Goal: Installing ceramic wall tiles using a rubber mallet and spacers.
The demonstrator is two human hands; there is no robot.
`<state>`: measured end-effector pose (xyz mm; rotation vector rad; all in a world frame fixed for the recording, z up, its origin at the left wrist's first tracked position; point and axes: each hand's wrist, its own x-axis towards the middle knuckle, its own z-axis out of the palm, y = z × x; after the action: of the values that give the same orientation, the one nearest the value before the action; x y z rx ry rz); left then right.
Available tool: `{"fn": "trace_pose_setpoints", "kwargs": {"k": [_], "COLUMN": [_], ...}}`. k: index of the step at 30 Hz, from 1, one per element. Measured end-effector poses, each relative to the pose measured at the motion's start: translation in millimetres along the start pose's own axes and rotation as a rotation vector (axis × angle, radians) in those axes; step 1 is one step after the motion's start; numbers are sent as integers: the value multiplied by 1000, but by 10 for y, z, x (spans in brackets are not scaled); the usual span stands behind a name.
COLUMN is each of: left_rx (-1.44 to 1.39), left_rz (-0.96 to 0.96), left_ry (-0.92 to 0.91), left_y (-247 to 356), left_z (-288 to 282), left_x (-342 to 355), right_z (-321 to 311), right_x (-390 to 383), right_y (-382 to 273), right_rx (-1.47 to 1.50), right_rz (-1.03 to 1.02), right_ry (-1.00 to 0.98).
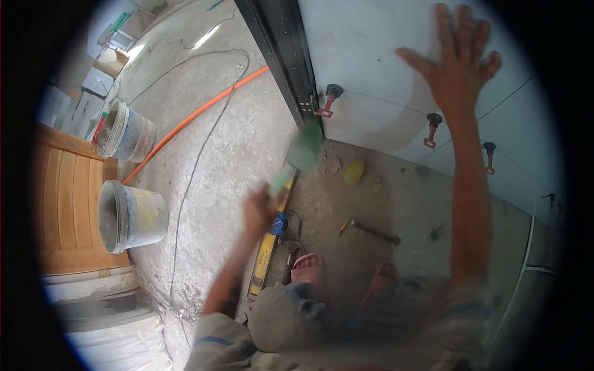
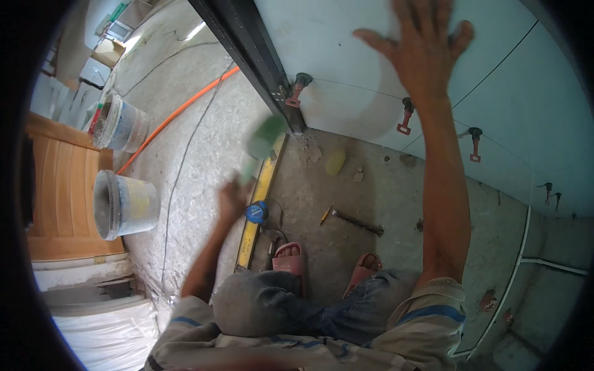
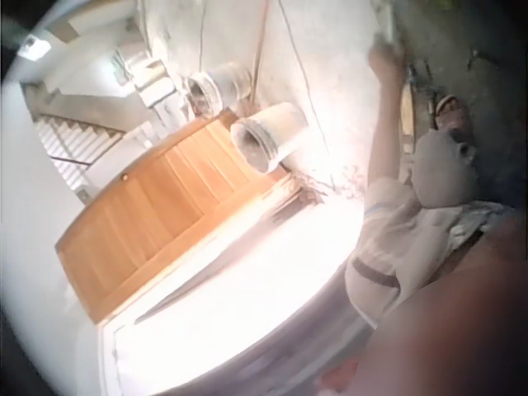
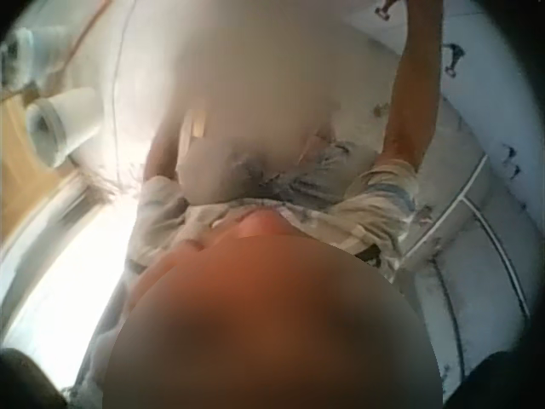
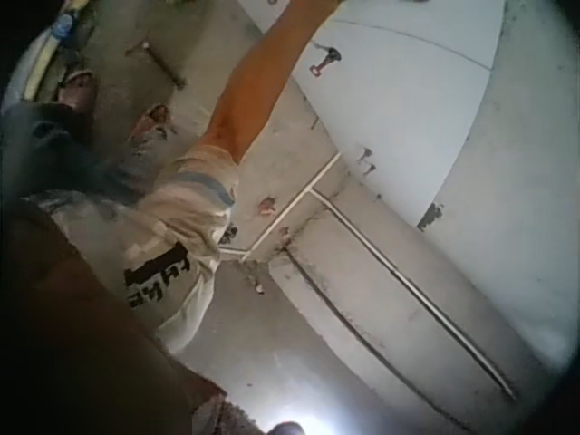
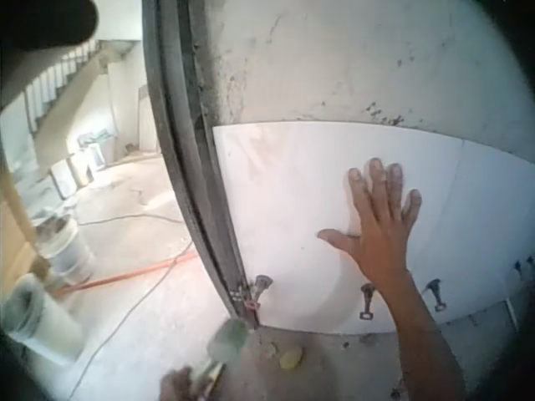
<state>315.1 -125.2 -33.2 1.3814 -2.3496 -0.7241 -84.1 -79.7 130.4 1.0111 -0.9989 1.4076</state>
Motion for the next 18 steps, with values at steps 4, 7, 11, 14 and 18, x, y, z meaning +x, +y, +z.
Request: {"fn": "trace_pose_setpoints", "kwargs": {"k": [4,7,11,14,18], "left_rx": [-38,21,86,95,-352], "left_rz": [-20,37,192,313,512], "left_ry": [-245,-289,-275,-164,-22], "left_y": [-145,-164,-147,90,780], "left_z": [1021,1418,1582,1434,1294], "left_x": [-862,-1022,-705,-332,418], "right_z": [-634,-875,-1377,-1582,-1663], "right_x": [541,591,584,588,449], "right_y": [293,510,538,553,613], "right_rx": [-886,-868,-883,-984,49], "right_rz": [-225,-178,-38,-218,150], "right_ry": [-544,-516,-630,-789,-518]}}
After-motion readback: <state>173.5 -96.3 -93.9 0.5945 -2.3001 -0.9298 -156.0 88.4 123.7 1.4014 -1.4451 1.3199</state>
